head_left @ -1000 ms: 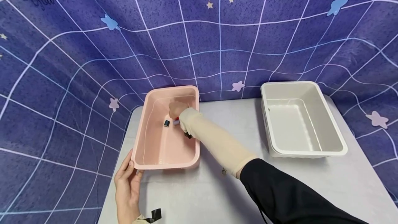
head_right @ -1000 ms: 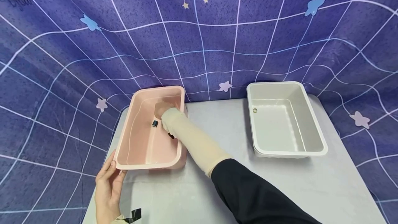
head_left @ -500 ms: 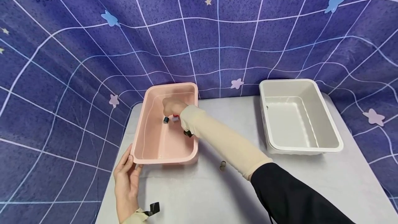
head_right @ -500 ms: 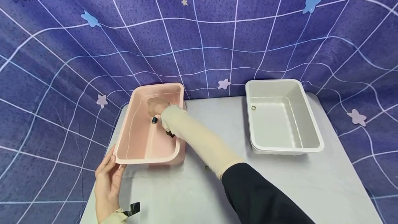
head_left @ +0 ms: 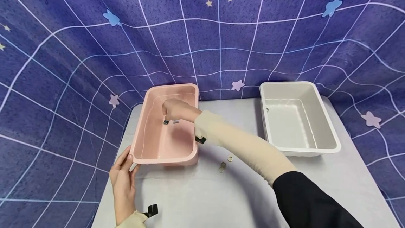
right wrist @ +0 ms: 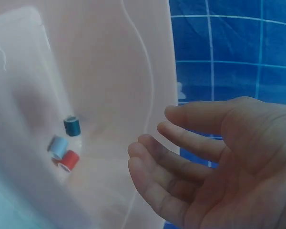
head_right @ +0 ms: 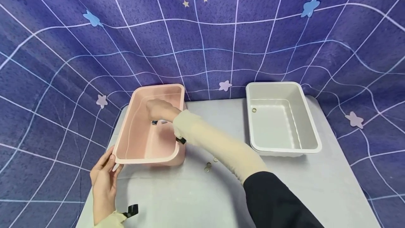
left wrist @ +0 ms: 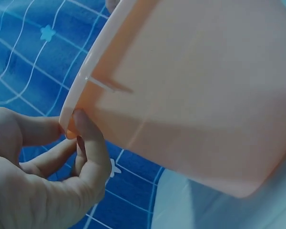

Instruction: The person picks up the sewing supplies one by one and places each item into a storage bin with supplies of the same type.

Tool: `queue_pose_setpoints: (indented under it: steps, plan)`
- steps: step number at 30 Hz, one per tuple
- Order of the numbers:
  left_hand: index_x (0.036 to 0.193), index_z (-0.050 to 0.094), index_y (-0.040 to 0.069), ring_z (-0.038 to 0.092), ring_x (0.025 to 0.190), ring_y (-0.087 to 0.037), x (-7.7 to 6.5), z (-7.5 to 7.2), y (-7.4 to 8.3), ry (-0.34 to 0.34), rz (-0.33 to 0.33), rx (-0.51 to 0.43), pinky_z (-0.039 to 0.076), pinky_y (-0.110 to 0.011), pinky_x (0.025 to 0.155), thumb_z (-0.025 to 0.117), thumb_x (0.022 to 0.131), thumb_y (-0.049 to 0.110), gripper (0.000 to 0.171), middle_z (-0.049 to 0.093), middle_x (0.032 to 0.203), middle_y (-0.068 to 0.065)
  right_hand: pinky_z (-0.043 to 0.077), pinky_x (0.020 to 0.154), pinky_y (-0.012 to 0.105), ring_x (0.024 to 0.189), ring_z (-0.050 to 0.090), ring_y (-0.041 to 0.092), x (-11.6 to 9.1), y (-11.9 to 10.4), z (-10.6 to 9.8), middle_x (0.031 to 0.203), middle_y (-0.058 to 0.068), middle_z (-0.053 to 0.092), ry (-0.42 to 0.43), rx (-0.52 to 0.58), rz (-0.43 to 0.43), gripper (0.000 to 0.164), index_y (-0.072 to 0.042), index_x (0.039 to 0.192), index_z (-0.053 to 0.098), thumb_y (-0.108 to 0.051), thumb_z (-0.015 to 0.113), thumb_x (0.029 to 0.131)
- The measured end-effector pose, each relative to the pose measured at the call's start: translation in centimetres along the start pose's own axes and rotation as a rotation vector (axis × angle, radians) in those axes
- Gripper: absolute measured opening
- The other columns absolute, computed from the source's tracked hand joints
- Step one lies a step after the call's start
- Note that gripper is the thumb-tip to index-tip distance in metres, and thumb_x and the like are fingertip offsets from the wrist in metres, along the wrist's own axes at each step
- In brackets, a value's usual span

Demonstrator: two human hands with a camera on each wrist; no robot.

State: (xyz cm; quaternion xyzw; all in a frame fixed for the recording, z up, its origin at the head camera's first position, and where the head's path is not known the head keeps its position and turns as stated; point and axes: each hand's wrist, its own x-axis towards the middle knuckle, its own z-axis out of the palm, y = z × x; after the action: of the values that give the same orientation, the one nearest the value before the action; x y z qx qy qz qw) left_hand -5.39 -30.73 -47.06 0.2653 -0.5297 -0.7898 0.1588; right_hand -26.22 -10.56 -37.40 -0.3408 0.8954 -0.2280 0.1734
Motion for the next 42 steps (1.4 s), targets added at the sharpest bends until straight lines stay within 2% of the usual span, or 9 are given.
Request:
queue_pose_setpoints:
  steps: [3,6,13,20,23,27,31,38,42]
  plan:
    - [0.144,0.061,0.002,0.067,0.099,-0.007,-0.4,0.3,-0.1,0.044,0.044,0.124,0.061,-0.017,0.074,0.067,0.101,0.013,0.045,0.063,0.118,-0.002,0.054,0.086,0.028,0.096,0.065,0.014,-1.4,0.6,-0.5,0.111,0.001,0.074,0.027,0.018,-0.02,0.019,-0.011,0.112,0.074,-0.017,0.072,0.094]
    - [0.143,0.061,0.0,0.065,0.097,-0.007,-0.8,0.4,-0.3,0.072,0.108,0.223,0.06,-0.015,0.072,0.066,0.103,0.014,0.043,0.062,0.116,-0.002,0.054,0.097,0.032,0.109,0.069,0.021,-2.8,1.2,-0.8,0.119,0.008,0.075,0.041,0.056,-0.062,0.024,-0.006,0.118,0.074,-0.015,0.069,0.096]
    - [0.137,0.067,0.002,0.057,0.088,-0.006,-1.5,0.8,-1.0,0.152,0.307,0.543,0.057,-0.011,0.067,0.059,0.106,0.012,0.034,0.059,0.113,0.001,0.053,0.087,0.024,0.102,0.07,0.019,-6.9,2.7,-1.3,0.108,0.009,0.078,0.089,0.223,-0.1,0.018,-0.004,0.113,0.073,-0.007,0.067,0.097]
    - [0.127,0.073,0.001,0.049,0.083,0.01,-2.2,1.1,-1.0,0.258,0.547,0.893,0.045,-0.007,0.065,0.061,0.102,0.006,0.028,0.064,0.114,-0.017,0.056,0.087,0.027,0.104,0.07,0.019,-11.2,4.5,-1.6,0.111,0.006,0.076,0.168,0.294,-0.065,0.02,-0.008,0.117,0.074,-0.01,0.067,0.098]
    - [0.123,0.074,0.0,0.053,0.085,0.0,-2.6,1.6,-0.8,0.292,0.604,0.97,0.039,-0.024,0.075,0.063,0.098,0.001,0.028,0.067,0.114,-0.021,0.058,0.09,0.03,0.106,0.071,0.021,-13.2,5.4,-1.7,0.112,0.007,0.076,0.215,0.345,-0.07,0.02,-0.007,0.117,0.074,-0.009,0.067,0.098]
    - [0.12,0.074,-0.004,0.059,0.09,-0.03,-3.0,2.4,-0.2,0.306,0.675,1.039,0.037,-0.042,0.078,0.063,0.095,-0.003,0.027,0.066,0.113,-0.026,0.058,0.092,0.033,0.105,0.071,0.023,-15.8,6.8,-1.6,0.114,0.007,0.076,0.287,0.408,-0.071,0.02,-0.007,0.117,0.075,-0.009,0.066,0.099]
    - [0.117,0.075,-0.004,0.059,0.096,-0.04,-2.9,3.7,0.9,0.269,0.741,1.087,0.038,-0.049,0.08,0.063,0.095,-0.002,0.025,0.065,0.11,-0.026,0.058,0.095,0.037,0.105,0.072,0.024,-18.8,8.2,-1.5,0.118,0.01,0.075,0.349,0.444,-0.054,0.021,-0.008,0.119,0.074,-0.011,0.066,0.1]
    - [0.119,0.075,0.0,0.063,0.093,-0.036,-1.6,6.7,2.7,0.107,0.801,1.132,0.044,-0.048,0.08,0.062,0.097,0.001,0.025,0.067,0.111,-0.021,0.059,0.094,0.039,0.106,0.072,0.024,-23.8,10.7,-1.0,0.118,0.008,0.076,0.437,0.513,0.067,0.021,-0.011,0.121,0.074,-0.011,0.068,0.1]
    - [0.12,0.076,0.003,0.066,0.088,-0.033,-1.1,8.1,3.2,0.039,0.807,1.141,0.046,-0.044,0.078,0.065,0.099,0.004,0.024,0.068,0.11,-0.018,0.059,0.09,0.031,0.104,0.072,0.021,-26.2,12.0,-0.5,0.12,0.008,0.075,0.482,0.54,0.139,0.021,-0.013,0.121,0.074,-0.012,0.068,0.1]
